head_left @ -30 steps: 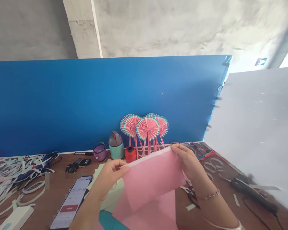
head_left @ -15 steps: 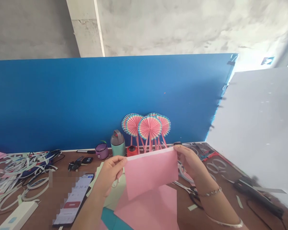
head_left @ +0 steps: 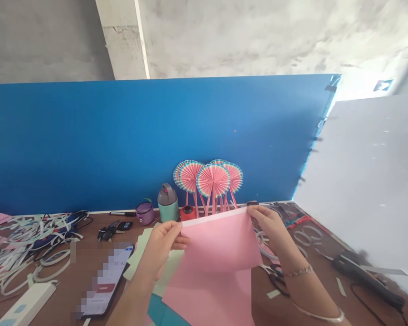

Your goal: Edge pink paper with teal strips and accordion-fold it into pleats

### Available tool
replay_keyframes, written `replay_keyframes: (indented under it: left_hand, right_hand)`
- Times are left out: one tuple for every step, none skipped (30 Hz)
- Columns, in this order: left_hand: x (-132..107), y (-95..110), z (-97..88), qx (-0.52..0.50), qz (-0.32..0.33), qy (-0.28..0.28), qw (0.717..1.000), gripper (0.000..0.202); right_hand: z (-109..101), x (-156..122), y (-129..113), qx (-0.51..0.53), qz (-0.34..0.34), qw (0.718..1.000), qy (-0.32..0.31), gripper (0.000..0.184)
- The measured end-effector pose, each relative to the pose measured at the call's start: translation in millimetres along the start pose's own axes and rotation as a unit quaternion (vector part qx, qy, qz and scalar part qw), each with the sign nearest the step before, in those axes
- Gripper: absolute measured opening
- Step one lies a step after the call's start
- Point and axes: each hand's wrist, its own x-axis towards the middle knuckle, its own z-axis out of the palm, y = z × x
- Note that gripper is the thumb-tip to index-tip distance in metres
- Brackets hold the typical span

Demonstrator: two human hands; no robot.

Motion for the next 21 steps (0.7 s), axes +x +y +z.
replay_keyframes:
  left_hand:
    - [-1,1,0.7,-0.01,0.0,-0.005,1.0,0.028]
    - [-2,1,1.5,-0.019,-0.001,-0.009,1.0,0.027]
    - [-3,1,2.3,-0.026,0.0,-0.012,1.0,0.026]
    - [-3,1,3.4,-0.028,0.0,-0.012,1.0,0.026]
    - [-5,1,4.7,-0.027,0.0,-0.01,1.0,0.026]
    - [-6,2,6.3,-0.022,-0.001,-0.008,1.0,0.025]
    - [-7,2,8.3,-0.015,-0.003,-0.006,1.0,0.026]
    - [-9,2,10.6,-0.006,-0.003,-0.005,1.0,0.026]
    - [-11,1,13.2,0.002,-0.003,-0.007,1.0,0.026]
    - [-13,1,16.0,0.007,0.0,-0.012,1.0,0.026]
    - [-15,1,19.0,0.01,0.004,-0.019,1.0,0.026]
    - [-18,0,21.9,0.01,0.01,-0.029,0.999,0.026]
    - [-20,-1,24.7,0.007,0.015,-0.042,0.999,0.026]
    - [-22,-2,27.3,0.003,0.022,-0.055,0.998,0.026]
    - [-24,-3,29.6,0.002,0.027,-0.065,0.997,0.025]
    - [-27,-4,31.5,0.003,0.033,-0.073,0.997,0.025]
    - [-29,-4,33.0,0.005,0.039,-0.077,0.996,0.025]
    - [-31,-5,34.1,0.008,0.045,-0.078,0.996,0.025]
    - [-33,-5,34.9,0.013,0.051,-0.078,0.996,0.025]
    - [-34,-5,35.2,0.019,0.057,-0.077,0.995,0.024]
    - [-36,-5,35.3,0.027,0.063,-0.077,0.995,0.024]
  right_hand:
    - [0,0,0,-0.048,-0.022,0.998,0.03,0.024]
    - [1,-1,0,-0.101,-0.056,0.99,0.075,0.027]
    - [3,-2,-2,-0.155,-0.103,0.974,0.127,0.03]
    - [6,-6,-4,-0.202,-0.159,0.95,0.178,0.031]
    - [9,-10,-7,-0.236,-0.222,0.921,0.217,0.028]
    - [14,-17,-11,-0.251,-0.282,0.899,0.222,0.023]
    - [20,-25,-16,-0.252,-0.338,0.883,0.206,0.015]
    - [26,-35,-21,-0.248,-0.385,0.874,0.165,0.009]
    - [33,-45,-25,-0.245,-0.423,0.866,0.109,0.007]
    - [41,-55,-29,-0.248,-0.437,0.863,0.059,0.008]
    - [48,-65,-32,-0.248,-0.446,0.86,0.025,0.01]
    - [55,-73,-35,-0.246,-0.452,0.858,-0.001,0.012]
    - [61,-81,-36,-0.244,-0.45,0.859,-0.015,0.013]
    - [66,-86,-36,-0.244,-0.448,0.86,-0.023,0.014]
    - [69,-90,-36,-0.242,-0.446,0.861,-0.026,0.015]
    - [71,-93,-35,-0.241,-0.442,0.864,-0.028,0.015]
    - [72,-94,-34,-0.239,-0.438,0.866,-0.029,0.016]
    - [72,-94,-34,-0.237,-0.435,0.868,-0.032,0.016]
    - [72,-94,-33,-0.234,-0.433,0.87,-0.037,0.016]
    - [70,-94,-33,-0.23,-0.433,0.87,-0.044,0.017]
    - [69,-93,-33,-0.227,-0.434,0.871,-0.052,0.017]
